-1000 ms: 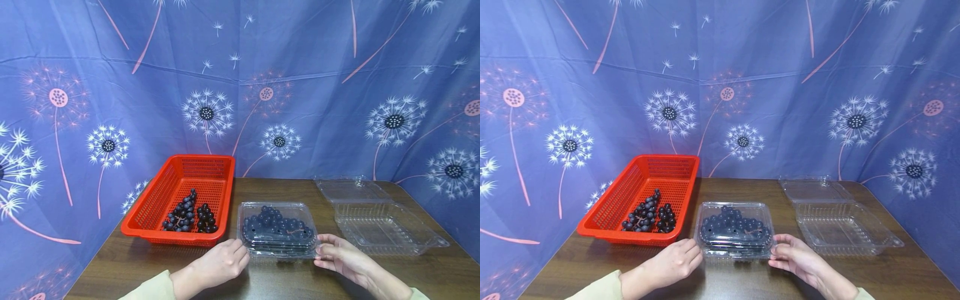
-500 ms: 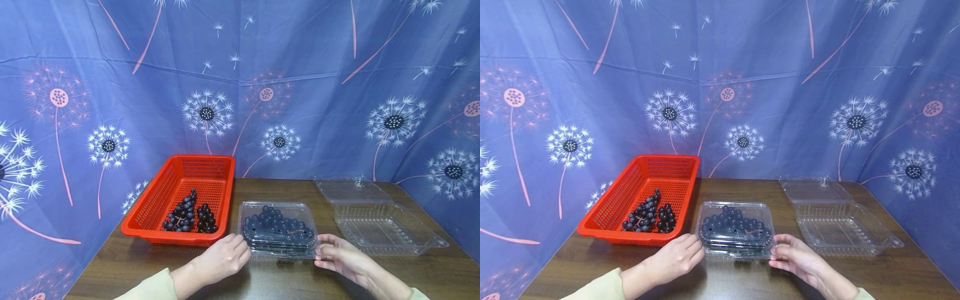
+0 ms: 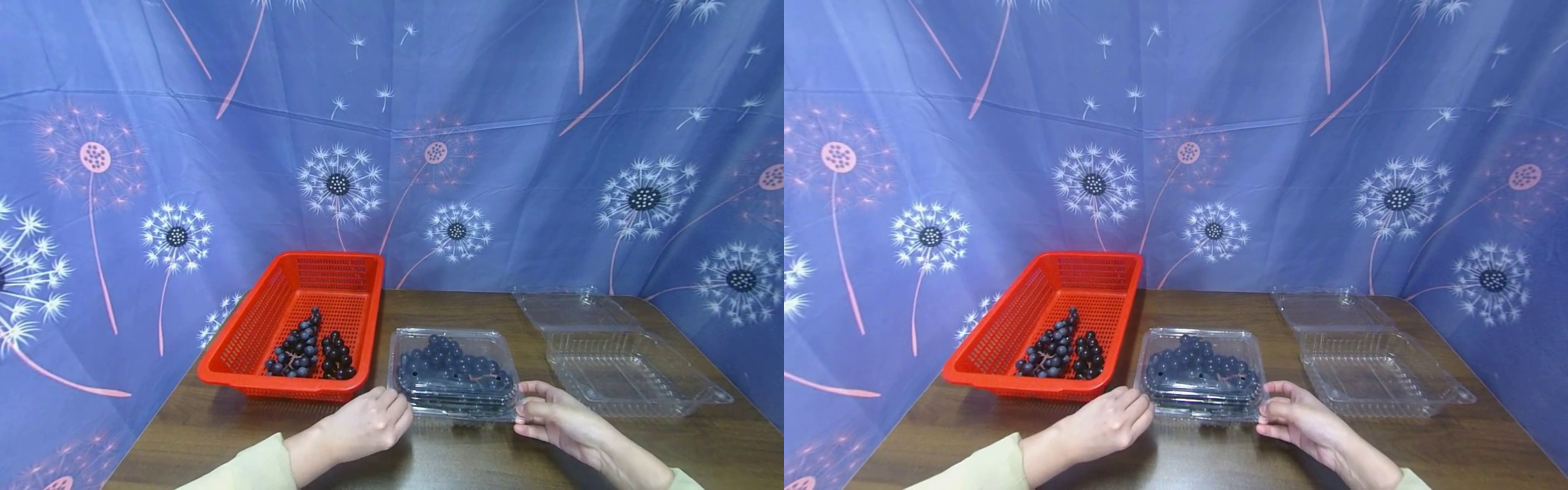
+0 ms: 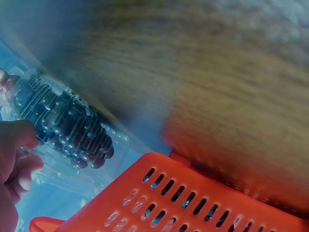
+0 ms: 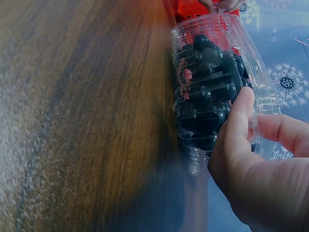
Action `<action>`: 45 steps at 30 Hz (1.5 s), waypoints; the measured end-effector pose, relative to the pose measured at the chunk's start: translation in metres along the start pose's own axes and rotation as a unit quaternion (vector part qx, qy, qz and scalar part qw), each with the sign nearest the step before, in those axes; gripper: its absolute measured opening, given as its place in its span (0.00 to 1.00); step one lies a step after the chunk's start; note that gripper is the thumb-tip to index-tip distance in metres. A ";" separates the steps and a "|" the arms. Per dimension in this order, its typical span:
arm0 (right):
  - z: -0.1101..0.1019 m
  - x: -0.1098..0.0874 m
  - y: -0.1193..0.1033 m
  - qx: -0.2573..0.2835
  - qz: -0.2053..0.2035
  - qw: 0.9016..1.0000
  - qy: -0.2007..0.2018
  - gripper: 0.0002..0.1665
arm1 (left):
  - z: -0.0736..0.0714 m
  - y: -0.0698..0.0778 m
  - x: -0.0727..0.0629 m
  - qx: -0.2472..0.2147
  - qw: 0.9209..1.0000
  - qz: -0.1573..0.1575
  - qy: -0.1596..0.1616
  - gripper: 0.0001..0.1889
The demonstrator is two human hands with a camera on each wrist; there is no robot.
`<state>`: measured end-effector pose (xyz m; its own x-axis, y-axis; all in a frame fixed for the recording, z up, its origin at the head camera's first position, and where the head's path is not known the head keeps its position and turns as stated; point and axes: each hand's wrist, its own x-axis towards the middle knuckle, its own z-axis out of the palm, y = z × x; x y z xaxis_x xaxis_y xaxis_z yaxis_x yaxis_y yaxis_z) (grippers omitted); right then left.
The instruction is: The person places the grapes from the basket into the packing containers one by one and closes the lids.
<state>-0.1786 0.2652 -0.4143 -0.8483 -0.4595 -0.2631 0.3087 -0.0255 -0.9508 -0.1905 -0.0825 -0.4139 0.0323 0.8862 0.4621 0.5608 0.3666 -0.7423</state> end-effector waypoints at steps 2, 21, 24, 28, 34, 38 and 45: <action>0.000 0.000 0.000 0.000 0.000 1.000 -0.001 0.33 | 0.000 0.000 0.000 0.003 1.000 0.005 -0.001 0.11; -0.002 0.004 -0.001 0.027 -0.018 0.999 0.018 0.39 | -0.001 -0.001 0.015 -0.021 0.993 -0.090 -0.068 0.09; -0.002 0.007 -0.002 0.039 -0.019 0.999 0.031 0.41 | 0.001 0.000 0.019 -0.013 0.992 -0.104 -0.074 0.09; -0.001 0.011 -0.003 0.047 -0.019 0.997 0.050 0.40 | 0.005 0.001 0.021 0.001 0.990 -0.121 -0.076 0.10; 0.001 0.019 -0.005 0.035 -0.029 0.996 0.074 0.40 | 0.011 0.002 0.024 0.009 0.983 -0.154 -0.098 0.10; 0.002 0.022 -0.006 0.039 -0.029 0.995 0.085 0.41 | 0.015 0.004 0.026 0.009 0.979 -0.172 -0.107 0.09; 0.005 0.027 -0.011 0.068 -0.028 0.989 0.131 0.40 | 0.023 0.005 0.033 0.009 0.970 -0.207 -0.124 0.08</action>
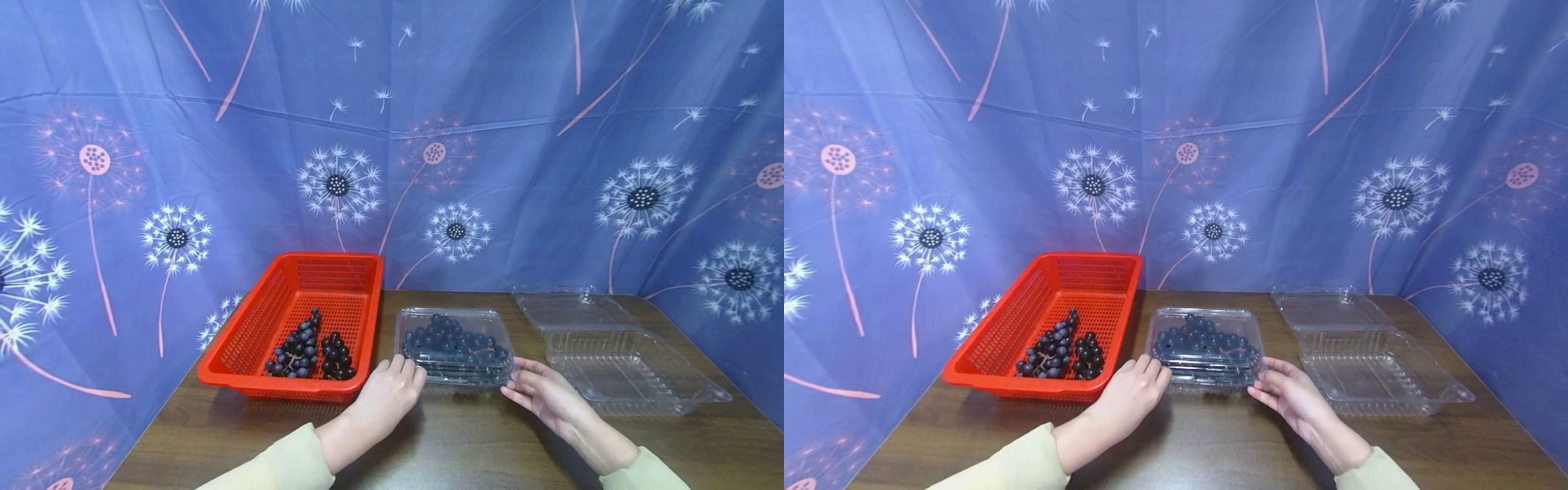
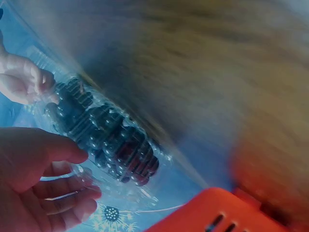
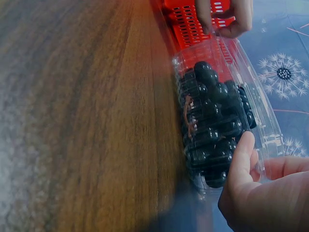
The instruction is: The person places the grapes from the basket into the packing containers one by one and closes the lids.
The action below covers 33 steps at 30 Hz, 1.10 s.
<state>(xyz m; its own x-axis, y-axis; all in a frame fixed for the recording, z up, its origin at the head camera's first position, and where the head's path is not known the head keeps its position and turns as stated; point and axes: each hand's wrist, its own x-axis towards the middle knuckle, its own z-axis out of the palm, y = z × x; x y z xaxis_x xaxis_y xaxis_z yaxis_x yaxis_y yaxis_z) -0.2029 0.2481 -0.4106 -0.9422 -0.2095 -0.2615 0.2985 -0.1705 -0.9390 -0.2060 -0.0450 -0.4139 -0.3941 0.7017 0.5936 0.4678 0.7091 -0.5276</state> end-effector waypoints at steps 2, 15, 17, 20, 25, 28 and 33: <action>0.002 0.002 0.000 0.010 -0.001 1.000 0.015 0.40 | 0.002 0.001 0.003 0.001 1.000 -0.011 -0.010 0.06; 0.004 0.011 -0.002 0.065 -0.009 0.997 0.029 0.34 | 0.012 0.005 0.016 0.027 0.997 -0.064 -0.037 0.02; 0.005 0.013 -0.003 0.077 -0.008 0.997 0.031 0.32 | 0.014 0.005 0.020 0.034 0.996 -0.071 -0.050 0.02; 0.007 0.017 -0.004 0.094 -0.008 0.995 0.034 0.28 | 0.016 0.004 0.024 0.039 0.993 -0.082 -0.071 0.02; 0.008 0.023 -0.006 0.120 -0.006 0.992 0.045 0.22 | 0.020 0.005 0.029 0.040 0.991 -0.102 -0.080 0.02; 0.008 0.027 -0.006 0.131 -0.007 0.990 0.054 0.20 | 0.023 0.006 0.031 0.041 0.990 -0.114 -0.070 0.03; 0.007 0.033 -0.008 0.159 -0.011 0.985 0.063 0.17 | 0.027 0.007 0.034 0.038 0.988 -0.133 -0.073 0.03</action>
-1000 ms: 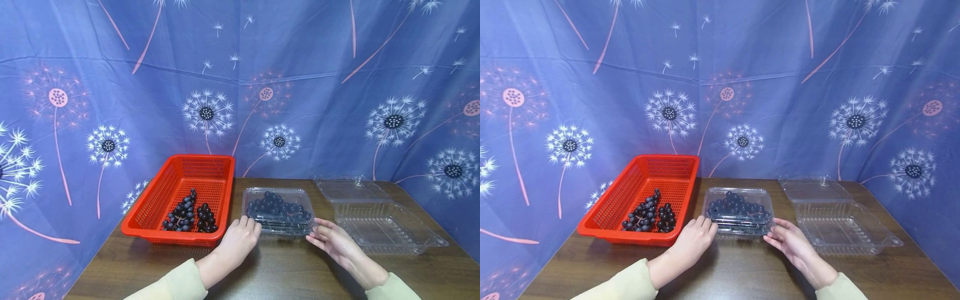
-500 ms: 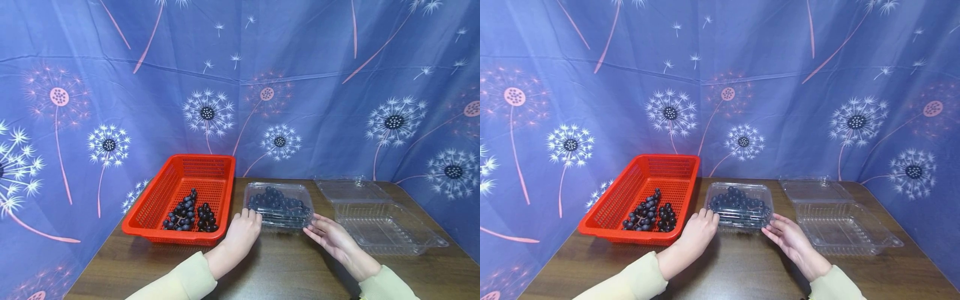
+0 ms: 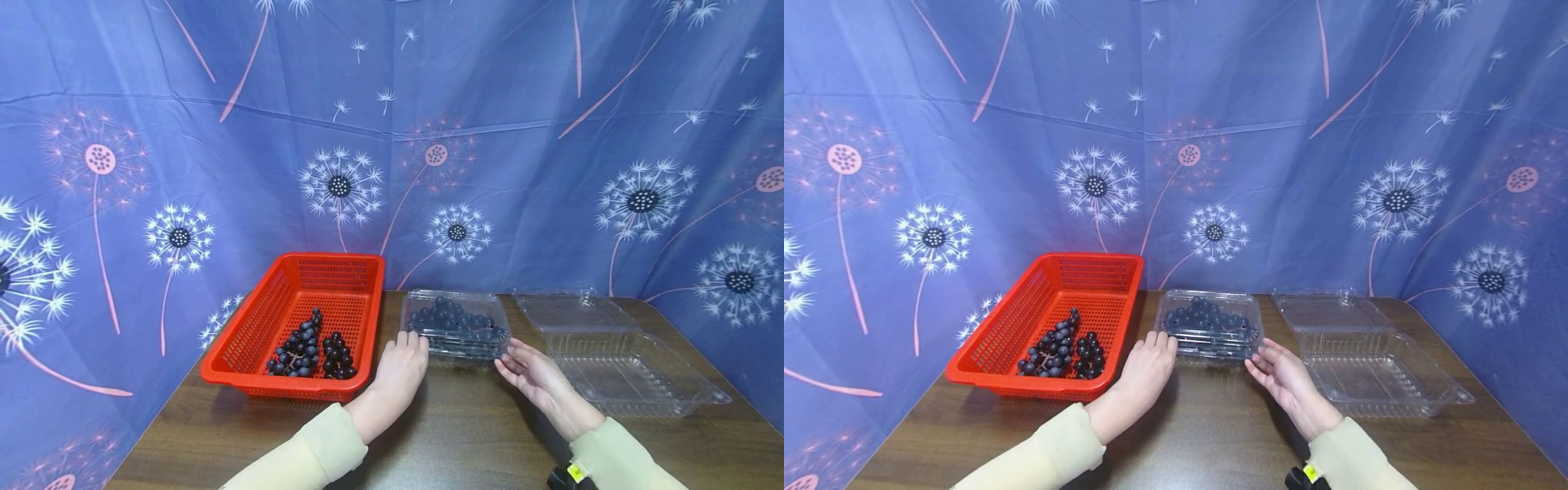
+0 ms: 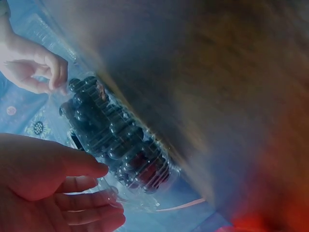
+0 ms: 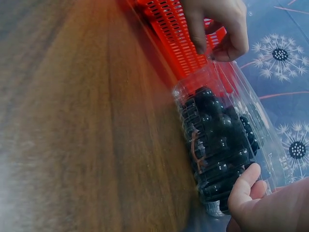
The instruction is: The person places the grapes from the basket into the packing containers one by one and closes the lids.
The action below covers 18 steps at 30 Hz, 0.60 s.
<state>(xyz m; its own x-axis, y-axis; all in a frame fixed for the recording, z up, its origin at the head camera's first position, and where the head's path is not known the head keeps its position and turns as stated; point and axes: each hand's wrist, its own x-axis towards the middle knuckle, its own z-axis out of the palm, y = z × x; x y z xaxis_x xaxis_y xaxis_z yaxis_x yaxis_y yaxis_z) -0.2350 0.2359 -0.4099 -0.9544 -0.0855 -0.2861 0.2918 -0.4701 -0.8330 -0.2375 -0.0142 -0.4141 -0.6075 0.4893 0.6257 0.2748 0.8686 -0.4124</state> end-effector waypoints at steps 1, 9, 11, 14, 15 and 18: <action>0.000 0.001 0.000 0.005 0.000 1.000 0.002 0.16 | 0.001 0.000 0.000 0.000 1.000 -0.003 -0.007 0.03; 0.002 0.011 -0.003 0.034 -0.004 0.999 0.013 0.13 | 0.005 0.003 0.004 0.005 0.999 -0.013 -0.042 0.05; 0.002 0.014 -0.003 0.037 -0.004 0.999 0.016 0.13 | 0.005 0.004 0.004 0.004 0.999 -0.020 -0.029 0.07; 0.002 0.018 -0.004 0.044 -0.002 0.999 0.020 0.14 | 0.005 0.005 0.005 0.002 0.999 -0.034 -0.005 0.10; 0.002 0.019 -0.004 0.047 -0.003 0.999 0.022 0.14 | 0.005 0.006 0.005 0.000 0.999 -0.039 0.000 0.11; 0.002 0.023 -0.004 0.058 -0.002 0.998 0.023 0.13 | 0.006 0.008 0.006 0.002 0.999 -0.053 0.000 0.13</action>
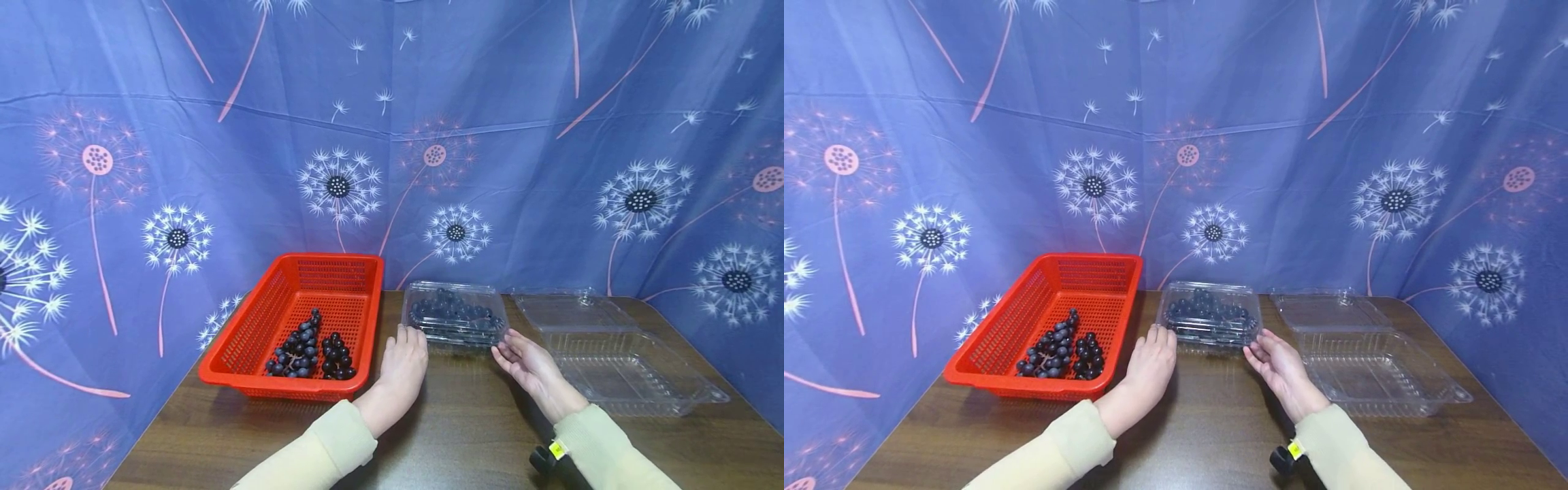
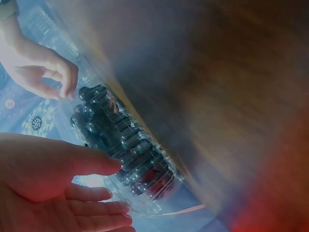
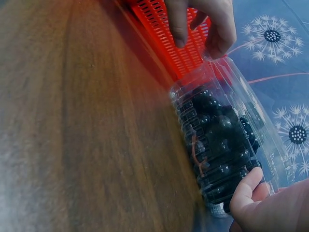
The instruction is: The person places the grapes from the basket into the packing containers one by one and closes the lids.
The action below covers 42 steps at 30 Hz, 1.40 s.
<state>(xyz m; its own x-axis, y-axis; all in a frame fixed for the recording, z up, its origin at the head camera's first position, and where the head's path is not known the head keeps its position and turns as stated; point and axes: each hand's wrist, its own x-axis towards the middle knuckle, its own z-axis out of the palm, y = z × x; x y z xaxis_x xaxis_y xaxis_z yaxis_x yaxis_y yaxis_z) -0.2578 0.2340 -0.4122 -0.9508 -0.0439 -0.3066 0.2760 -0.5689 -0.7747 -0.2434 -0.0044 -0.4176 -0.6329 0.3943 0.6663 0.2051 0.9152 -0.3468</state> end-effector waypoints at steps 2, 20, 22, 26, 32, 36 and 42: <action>0.000 0.002 0.000 0.006 0.001 1.000 0.000 0.13 | 0.000 0.002 0.000 0.005 1.000 -0.010 -0.007 0.13; 0.007 0.024 -0.004 0.081 0.030 0.996 0.017 0.12 | 0.002 0.012 0.009 0.000 0.986 -0.062 -0.155 0.19; 0.007 0.026 -0.004 0.083 0.028 0.996 0.016 0.12 | 0.003 0.012 0.011 -0.005 0.984 -0.067 -0.166 0.19; 0.006 0.029 -0.004 0.086 0.021 0.996 0.009 0.10 | 0.004 0.013 0.015 -0.016 0.983 -0.079 -0.165 0.19; 0.006 0.035 -0.004 0.097 0.012 0.995 0.011 0.08 | 0.005 0.013 0.019 -0.024 0.982 -0.090 -0.164 0.20; 0.008 0.037 -0.004 0.104 0.011 0.994 0.014 0.09 | 0.006 0.014 0.021 -0.027 0.980 -0.095 -0.174 0.21; 0.012 0.042 -0.003 0.081 -0.011 0.997 0.015 0.10 | 0.011 0.014 0.024 -0.034 0.975 -0.106 -0.191 0.22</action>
<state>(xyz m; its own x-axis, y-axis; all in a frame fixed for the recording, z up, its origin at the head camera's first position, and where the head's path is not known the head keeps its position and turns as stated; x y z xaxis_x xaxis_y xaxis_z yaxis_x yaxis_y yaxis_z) -0.3002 0.2240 -0.4165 -0.9510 -0.0070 -0.3090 0.2267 -0.6953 -0.6820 -0.2640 0.0171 -0.4134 -0.8960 0.1469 0.4190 0.0794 0.9815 -0.1742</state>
